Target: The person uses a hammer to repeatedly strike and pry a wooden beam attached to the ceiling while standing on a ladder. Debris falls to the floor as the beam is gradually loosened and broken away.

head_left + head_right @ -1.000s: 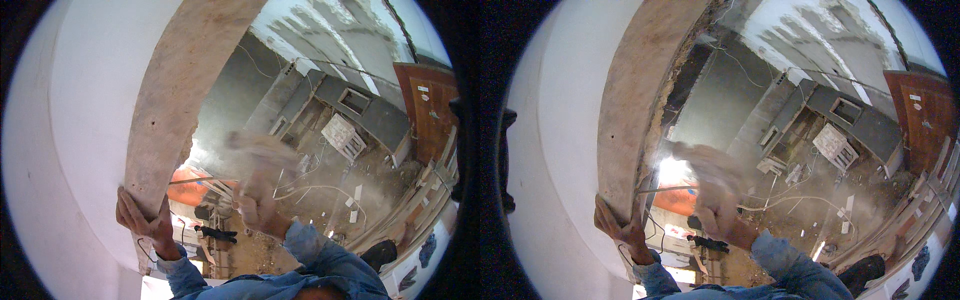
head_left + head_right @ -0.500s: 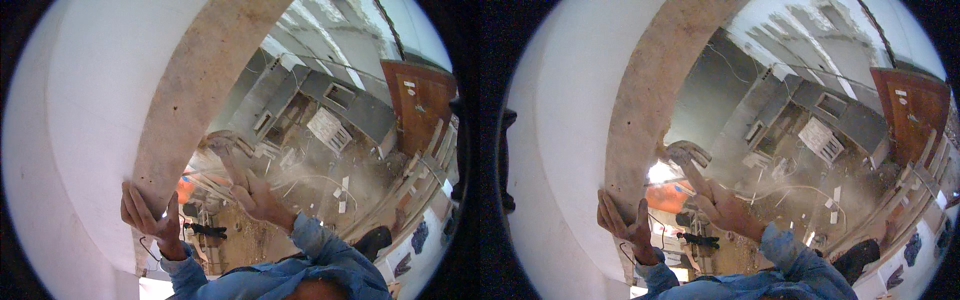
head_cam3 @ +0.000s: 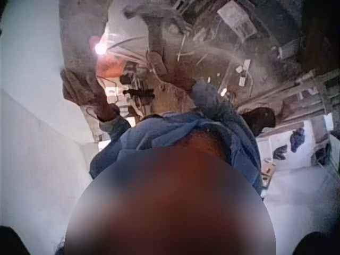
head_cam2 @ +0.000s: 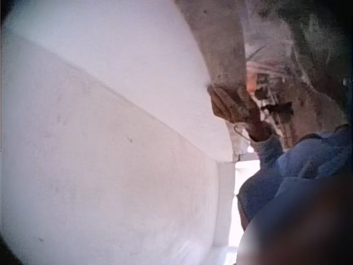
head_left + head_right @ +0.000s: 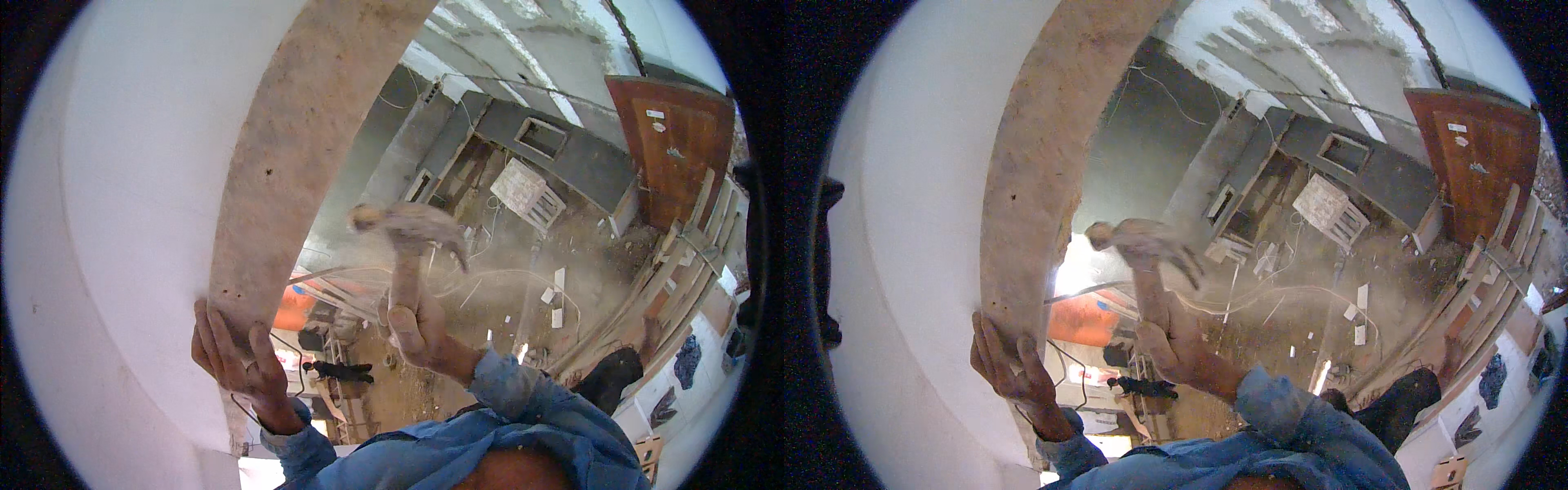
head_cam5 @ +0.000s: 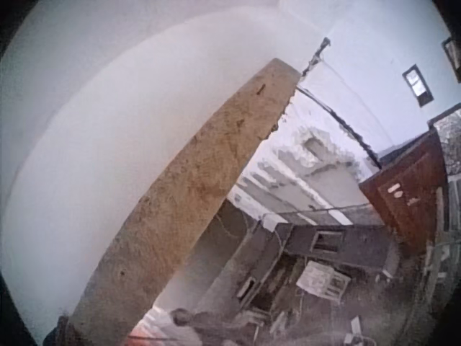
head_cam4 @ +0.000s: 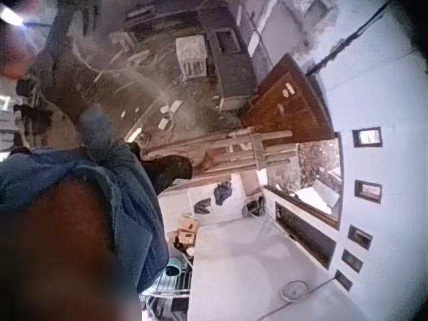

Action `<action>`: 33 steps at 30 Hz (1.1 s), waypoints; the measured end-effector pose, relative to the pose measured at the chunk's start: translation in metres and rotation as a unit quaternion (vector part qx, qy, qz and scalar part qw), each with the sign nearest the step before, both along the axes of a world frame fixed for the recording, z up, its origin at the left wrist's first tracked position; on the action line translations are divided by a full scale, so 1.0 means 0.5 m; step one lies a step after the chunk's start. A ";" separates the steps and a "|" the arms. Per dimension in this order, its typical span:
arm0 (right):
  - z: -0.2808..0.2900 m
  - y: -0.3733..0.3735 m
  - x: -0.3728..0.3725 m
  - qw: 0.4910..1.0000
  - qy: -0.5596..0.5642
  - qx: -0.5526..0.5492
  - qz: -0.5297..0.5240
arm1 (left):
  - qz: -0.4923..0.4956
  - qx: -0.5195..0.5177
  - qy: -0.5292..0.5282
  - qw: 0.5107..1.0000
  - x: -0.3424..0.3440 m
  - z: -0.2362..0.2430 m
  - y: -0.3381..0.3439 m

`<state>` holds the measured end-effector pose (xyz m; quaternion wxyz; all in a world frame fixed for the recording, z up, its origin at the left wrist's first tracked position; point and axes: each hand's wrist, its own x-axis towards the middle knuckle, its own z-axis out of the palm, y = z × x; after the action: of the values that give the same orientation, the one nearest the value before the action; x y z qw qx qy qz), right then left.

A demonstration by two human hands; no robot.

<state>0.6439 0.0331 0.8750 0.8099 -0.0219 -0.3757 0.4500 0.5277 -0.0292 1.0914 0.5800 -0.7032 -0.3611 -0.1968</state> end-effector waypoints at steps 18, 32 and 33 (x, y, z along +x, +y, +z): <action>0.008 0.013 -0.027 0.998 0.015 -0.056 0.031 | -0.054 -0.026 -0.083 0.995 -0.009 0.015 -0.005; 0.044 0.012 0.021 0.974 0.007 -0.055 0.218 | -0.134 -0.049 -0.081 0.986 -0.026 0.014 0.020; 0.043 0.009 0.023 0.966 0.016 -0.069 0.248 | -0.130 -0.052 -0.079 0.987 -0.026 0.016 0.017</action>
<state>0.6552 0.0376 0.8966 0.6758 0.0235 -0.3242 0.6616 0.5148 -0.0206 1.0994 0.4817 -0.7559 -0.3205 -0.3063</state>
